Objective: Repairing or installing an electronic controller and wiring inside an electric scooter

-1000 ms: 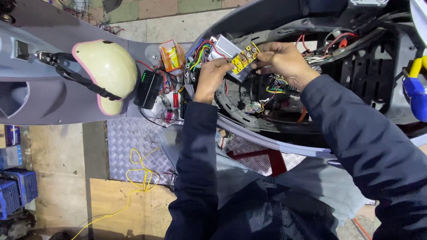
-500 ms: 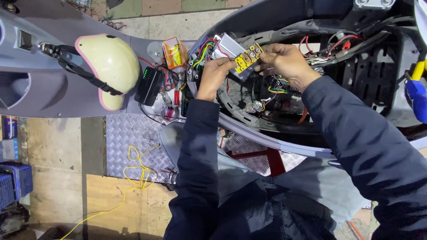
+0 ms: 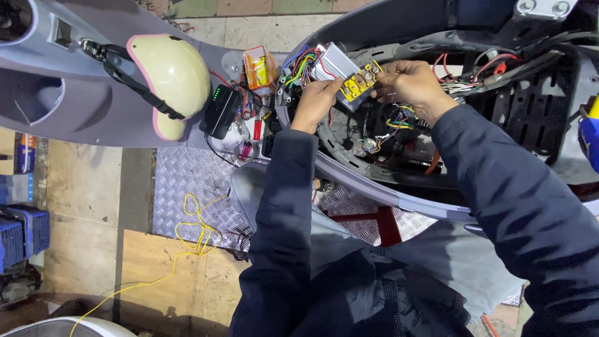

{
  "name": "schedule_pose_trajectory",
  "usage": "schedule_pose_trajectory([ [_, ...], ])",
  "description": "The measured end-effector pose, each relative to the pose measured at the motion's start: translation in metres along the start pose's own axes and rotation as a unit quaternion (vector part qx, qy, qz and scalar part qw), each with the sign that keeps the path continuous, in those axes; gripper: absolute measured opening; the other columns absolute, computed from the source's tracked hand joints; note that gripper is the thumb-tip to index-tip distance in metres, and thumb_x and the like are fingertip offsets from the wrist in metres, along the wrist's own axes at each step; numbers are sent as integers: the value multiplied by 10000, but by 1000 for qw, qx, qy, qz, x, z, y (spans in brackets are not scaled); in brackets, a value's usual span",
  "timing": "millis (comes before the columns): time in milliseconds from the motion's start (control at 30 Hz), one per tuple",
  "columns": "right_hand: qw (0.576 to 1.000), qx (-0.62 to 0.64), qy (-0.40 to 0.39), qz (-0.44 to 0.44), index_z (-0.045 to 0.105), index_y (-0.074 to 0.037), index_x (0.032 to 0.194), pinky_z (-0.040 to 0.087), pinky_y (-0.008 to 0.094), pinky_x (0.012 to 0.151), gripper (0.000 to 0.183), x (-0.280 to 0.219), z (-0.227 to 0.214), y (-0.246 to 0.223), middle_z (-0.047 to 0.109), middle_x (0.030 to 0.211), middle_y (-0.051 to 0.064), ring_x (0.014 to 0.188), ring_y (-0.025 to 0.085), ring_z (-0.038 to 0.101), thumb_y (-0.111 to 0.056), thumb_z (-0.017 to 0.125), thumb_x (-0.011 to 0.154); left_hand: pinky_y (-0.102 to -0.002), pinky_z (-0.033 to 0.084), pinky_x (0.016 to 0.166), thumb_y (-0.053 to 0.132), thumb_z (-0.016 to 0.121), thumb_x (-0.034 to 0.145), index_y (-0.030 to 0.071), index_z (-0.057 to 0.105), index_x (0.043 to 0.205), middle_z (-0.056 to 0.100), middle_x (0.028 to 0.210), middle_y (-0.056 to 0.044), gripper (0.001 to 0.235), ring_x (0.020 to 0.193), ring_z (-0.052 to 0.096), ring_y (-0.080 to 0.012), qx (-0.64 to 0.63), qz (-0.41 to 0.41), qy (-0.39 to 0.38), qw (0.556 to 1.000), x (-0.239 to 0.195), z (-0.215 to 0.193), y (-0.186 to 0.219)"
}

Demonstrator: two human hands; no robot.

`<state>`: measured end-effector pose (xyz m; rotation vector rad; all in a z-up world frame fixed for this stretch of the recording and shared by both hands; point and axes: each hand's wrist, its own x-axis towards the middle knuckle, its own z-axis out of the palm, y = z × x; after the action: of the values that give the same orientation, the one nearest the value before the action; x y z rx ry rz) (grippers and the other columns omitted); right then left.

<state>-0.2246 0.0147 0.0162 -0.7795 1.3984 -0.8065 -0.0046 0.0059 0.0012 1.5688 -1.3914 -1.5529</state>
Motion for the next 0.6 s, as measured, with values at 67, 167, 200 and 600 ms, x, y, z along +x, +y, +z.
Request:
schedule_pose_trajectory([
  [67, 1000, -17, 9, 3, 681, -13, 1031, 624, 281, 595, 105, 7, 2, 6, 744, 875, 138, 707, 194, 757, -106, 684, 981, -324, 237, 632, 383, 557, 1026, 171, 321, 652, 290, 614, 18, 491, 589, 281, -135, 22, -4, 4, 1000, 6, 2, -10],
  [167, 999, -15, 23, 17, 671, 46, 962, 602, 284, 522, 92, 3, 6, 3, 746, 837, 191, 655, 237, 753, -45, 660, 962, -370, 385, 778, 422, 567, 980, 98, 542, 922, 533, 904, -59, 330, 831, 509, -204, 34, -14, 22, 999, 13, 2, -17],
  [200, 999, 5, 27, 29, 668, 99, 971, 616, 308, 517, 108, 0, 7, 0, 739, 822, 224, 634, 266, 745, -3, 642, 951, -399, 524, 920, 442, 566, 942, 45, 750, 1203, 756, 1196, -117, 510, 1064, 711, -260, 26, -19, 35, 999, 15, 2, -18],
  [600, 999, 33, 1, -37, 623, -34, 1042, 694, 343, 714, 38, 14, 5, 14, 717, 883, 146, 786, 217, 783, -55, 638, 1014, -393, 515, 1092, 282, 671, 920, -18, 701, 1249, 699, 1322, -169, 445, 1272, 645, -292, -96, 27, 105, 989, 27, 3, -30],
])
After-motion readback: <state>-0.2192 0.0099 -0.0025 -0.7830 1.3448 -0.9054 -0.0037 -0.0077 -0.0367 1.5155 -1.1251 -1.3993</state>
